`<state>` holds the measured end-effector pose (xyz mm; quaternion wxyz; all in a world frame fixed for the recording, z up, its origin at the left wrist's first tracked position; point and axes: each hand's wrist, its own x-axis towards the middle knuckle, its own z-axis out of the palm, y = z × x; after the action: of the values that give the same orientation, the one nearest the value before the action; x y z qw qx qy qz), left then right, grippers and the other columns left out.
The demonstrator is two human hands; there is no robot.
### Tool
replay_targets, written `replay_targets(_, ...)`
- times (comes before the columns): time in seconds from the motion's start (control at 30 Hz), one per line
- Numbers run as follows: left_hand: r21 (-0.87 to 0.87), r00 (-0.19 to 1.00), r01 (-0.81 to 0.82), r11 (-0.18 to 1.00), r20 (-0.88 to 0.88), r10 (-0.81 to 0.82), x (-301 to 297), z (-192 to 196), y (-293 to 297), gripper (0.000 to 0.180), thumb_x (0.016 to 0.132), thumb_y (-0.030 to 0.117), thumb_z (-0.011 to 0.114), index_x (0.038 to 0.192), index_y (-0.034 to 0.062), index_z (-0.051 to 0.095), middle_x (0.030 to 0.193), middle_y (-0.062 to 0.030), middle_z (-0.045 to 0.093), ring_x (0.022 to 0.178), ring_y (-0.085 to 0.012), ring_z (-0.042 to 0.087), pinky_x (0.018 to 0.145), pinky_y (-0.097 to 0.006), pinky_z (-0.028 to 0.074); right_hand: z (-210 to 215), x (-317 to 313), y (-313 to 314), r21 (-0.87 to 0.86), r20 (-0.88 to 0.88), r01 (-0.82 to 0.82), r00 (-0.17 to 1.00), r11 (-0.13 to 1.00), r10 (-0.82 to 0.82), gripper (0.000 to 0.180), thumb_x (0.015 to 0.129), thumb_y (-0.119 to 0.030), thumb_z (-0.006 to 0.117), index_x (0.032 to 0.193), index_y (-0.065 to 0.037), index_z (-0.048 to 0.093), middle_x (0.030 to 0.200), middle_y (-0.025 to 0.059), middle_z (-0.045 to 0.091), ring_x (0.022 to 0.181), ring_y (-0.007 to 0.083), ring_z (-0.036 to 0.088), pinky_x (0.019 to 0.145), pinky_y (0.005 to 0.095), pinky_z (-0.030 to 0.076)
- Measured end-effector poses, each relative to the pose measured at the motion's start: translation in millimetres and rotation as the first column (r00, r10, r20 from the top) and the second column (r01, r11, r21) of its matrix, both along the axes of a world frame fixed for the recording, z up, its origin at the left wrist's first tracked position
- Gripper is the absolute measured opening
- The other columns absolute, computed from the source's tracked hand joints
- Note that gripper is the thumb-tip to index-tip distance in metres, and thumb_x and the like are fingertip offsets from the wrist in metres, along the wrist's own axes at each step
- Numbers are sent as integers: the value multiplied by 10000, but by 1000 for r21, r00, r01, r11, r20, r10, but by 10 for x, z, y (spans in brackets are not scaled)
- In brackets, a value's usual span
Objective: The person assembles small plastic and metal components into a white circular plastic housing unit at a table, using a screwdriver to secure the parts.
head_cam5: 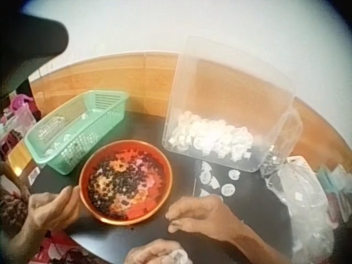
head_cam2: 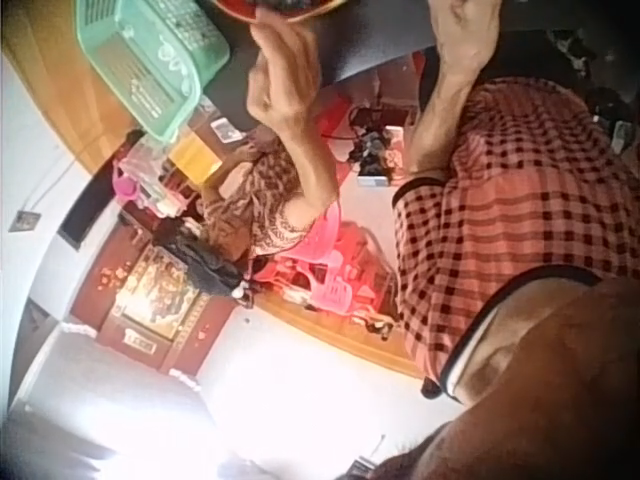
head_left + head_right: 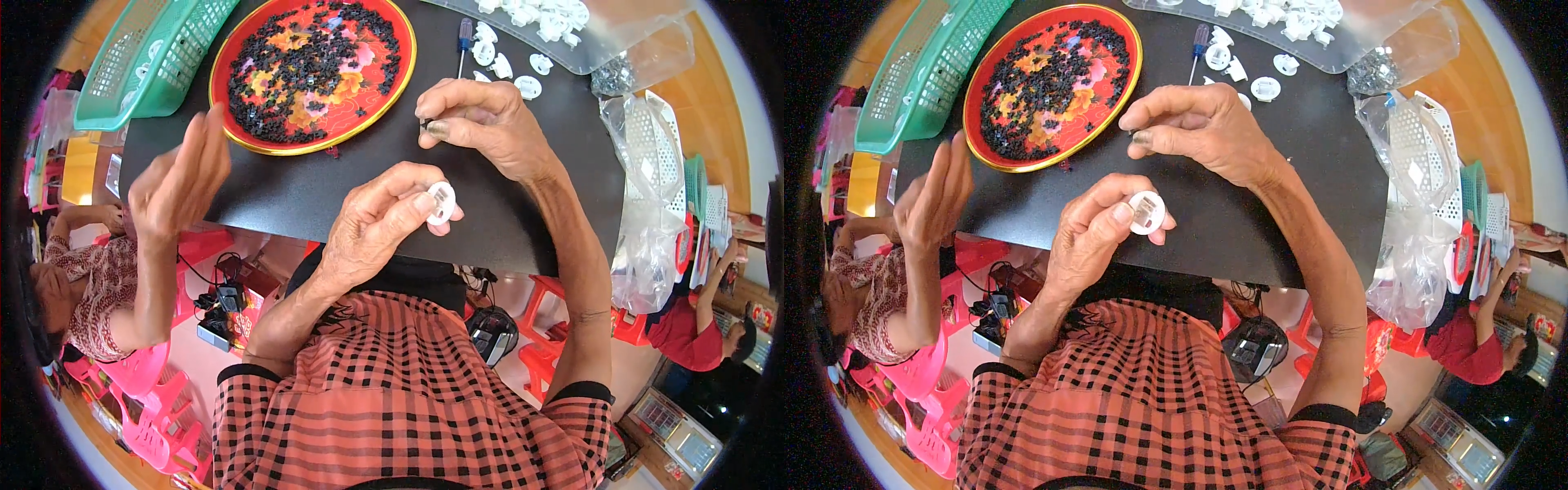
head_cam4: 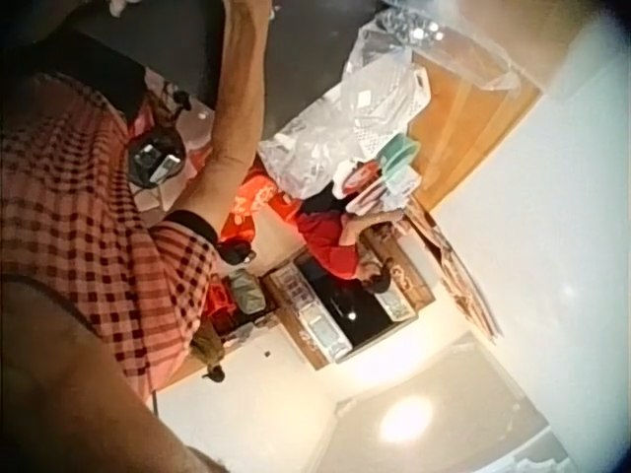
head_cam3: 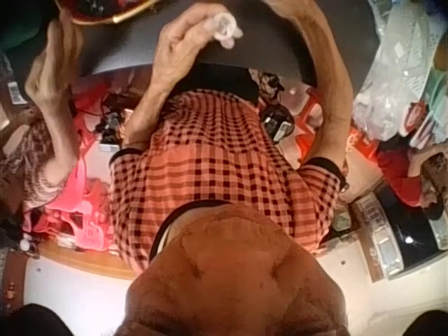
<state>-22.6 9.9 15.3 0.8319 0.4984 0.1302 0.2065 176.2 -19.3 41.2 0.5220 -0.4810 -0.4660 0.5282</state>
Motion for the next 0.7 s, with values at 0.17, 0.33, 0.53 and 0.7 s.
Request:
replay_targets(0.17, -36, 1000, -6, 999, 23, 7, -19, 15, -9, 250, 956, 196, 474, 1081, -15, 523, 910, -100, 628, 799, -113, 571, 767, -265, 475, -83, 1, -4, 71, -100, -26, 994, 997, 33, 99, 815, 21, 614, 907, -15, 625, 951, 91, 586, 813, 161, 627, 752, 276, 529)
replay_targets(0.33, -56, 998, -5, 998, 68, 9, -36, 36, 6, 273, 958, 203, 471, 1105, -22, 515, 925, -118, 633, 803, -122, 585, 769, -269, 478, -15, -14, -3, 37, -135, -18, 991, 999, 23, 78, 828, 16, 603, 899, -17, 615, 940, 90, 577, 832, 162, 619, 768, 282, 531)
replay_targets(0.53, -80, 995, -61, 995, 71, 67, -39, 33, 60, 306, 961, 225, 459, 1128, -26, 511, 926, -131, 638, 793, -141, 601, 747, -273, 485, -54, 4, -2, 27, -199, -8, 980, 1000, 13, 74, 823, 5, 608, 887, -31, 596, 914, 80, 570, 791, 142, 605, 734, 262, 499)
replay_targets(0.7, -84, 991, -126, 989, 29, 129, 14, 20, 136, 342, 964, 261, 447, 1135, -29, 505, 932, -150, 627, 781, -158, 596, 717, -281, 479, -57, -16, -2, 61, -175, 25, 985, 998, -14, 95, 814, 16, 606, 892, -36, 588, 902, 73, 565, 769, 124, 584, 715, 253, 483)
